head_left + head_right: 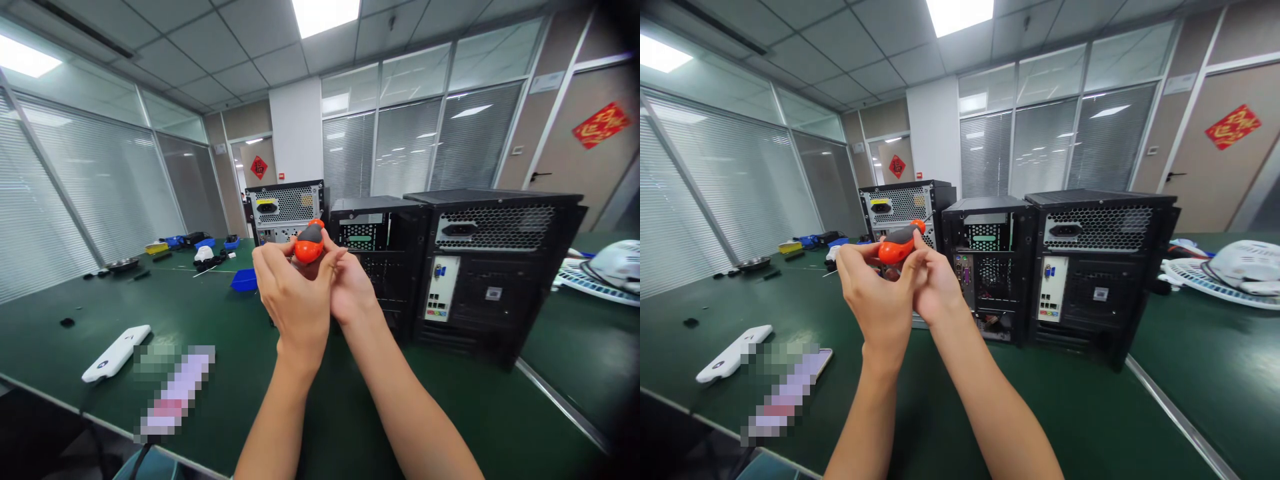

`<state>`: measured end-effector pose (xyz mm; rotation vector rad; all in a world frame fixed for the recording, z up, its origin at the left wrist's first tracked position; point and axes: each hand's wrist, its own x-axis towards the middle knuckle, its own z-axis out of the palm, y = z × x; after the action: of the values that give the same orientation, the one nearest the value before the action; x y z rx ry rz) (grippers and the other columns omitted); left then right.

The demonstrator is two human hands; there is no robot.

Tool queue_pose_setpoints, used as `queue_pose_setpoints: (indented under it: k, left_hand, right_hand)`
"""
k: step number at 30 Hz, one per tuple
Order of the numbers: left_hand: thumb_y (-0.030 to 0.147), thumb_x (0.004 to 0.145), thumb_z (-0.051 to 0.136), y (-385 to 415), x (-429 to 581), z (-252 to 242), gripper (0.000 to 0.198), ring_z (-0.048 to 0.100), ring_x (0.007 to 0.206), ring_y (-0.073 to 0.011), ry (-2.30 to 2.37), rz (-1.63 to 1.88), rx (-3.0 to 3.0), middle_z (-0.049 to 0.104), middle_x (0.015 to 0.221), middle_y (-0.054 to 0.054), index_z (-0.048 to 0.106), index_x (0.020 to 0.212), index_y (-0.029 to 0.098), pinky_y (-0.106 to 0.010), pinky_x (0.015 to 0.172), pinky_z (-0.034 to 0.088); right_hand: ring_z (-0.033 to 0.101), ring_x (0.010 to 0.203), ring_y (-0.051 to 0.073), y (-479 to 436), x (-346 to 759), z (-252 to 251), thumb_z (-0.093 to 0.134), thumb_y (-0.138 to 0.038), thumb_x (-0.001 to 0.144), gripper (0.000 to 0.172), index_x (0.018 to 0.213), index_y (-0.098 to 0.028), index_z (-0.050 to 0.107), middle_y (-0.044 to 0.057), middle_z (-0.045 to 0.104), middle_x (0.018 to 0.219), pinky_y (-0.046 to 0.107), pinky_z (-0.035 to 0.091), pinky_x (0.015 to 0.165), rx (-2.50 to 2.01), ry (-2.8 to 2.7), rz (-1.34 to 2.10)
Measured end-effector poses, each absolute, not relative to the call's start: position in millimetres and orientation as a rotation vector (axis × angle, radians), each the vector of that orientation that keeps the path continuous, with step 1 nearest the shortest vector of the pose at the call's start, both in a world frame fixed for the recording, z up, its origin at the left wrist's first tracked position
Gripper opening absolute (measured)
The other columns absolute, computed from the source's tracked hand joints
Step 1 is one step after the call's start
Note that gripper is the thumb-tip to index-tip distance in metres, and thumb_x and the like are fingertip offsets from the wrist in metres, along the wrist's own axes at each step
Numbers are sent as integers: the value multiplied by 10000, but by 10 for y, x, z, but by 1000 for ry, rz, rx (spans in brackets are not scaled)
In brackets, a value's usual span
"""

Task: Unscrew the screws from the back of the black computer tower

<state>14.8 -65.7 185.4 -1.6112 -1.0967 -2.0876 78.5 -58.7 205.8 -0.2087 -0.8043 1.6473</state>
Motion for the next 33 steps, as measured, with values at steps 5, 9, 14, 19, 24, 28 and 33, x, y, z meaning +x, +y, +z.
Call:
queue_pose_setpoints:
  k: [5,9,14,19,24,28,33]
  left_hand:
    - [556,764,585,-633,144,1853,395,491,778,-180,-1067,-2070,-1585,504,828,-32,426,812,197,-322,715,422]
    - [521,767,604,-633,136,1855,372,490,777,-175,-1042,-2061,-1587,512,819,-29,435,804,192,-312,715,419]
    - [470,779,616,-653,123,1867,333,493,773,-168,-1025,-2055,-1593,515,810,-26,447,794,184,-298,703,417]
    - [447,789,612,-667,114,1868,305,496,773,-168,-1018,-2042,-1601,520,816,-23,457,799,185,-298,696,413]
    - [437,786,618,-668,98,1866,296,500,773,-175,-1015,-2021,-1609,534,816,-26,465,801,184,-301,680,405]
    - [423,775,636,-668,79,1868,291,505,779,-176,-1008,-2010,-1622,551,830,-34,479,812,181,-301,681,400]
    - [401,763,656,-674,61,1871,281,497,775,-170,-1010,-2007,-1636,561,843,-32,487,819,184,-297,686,394]
  right_hand:
    - [643,886,186,-584,761,2056,407,-304,901,269,880,-222,662,27,707,809,366,527,833,-216,-708,1611]
    - [645,875,189,-581,765,2053,410,-304,899,266,924,-221,661,28,703,796,374,530,827,-226,-696,1615]
    - [638,880,198,-557,788,2025,475,-358,870,234,879,-217,662,41,699,835,375,535,806,-203,-803,1633]
    - [634,885,200,-531,822,1996,440,-382,881,275,855,-215,658,46,696,848,387,537,800,-209,-868,1650]
    - [633,893,194,-528,845,1989,438,-392,884,273,881,-217,648,42,695,892,390,536,809,-209,-896,1654]
    - [634,900,177,-544,839,1996,369,-355,920,303,876,-217,635,37,697,906,379,532,830,-216,-860,1647]
    - [634,916,165,-569,839,2007,295,-313,949,346,911,-213,623,33,694,942,379,526,847,-215,-840,1642]
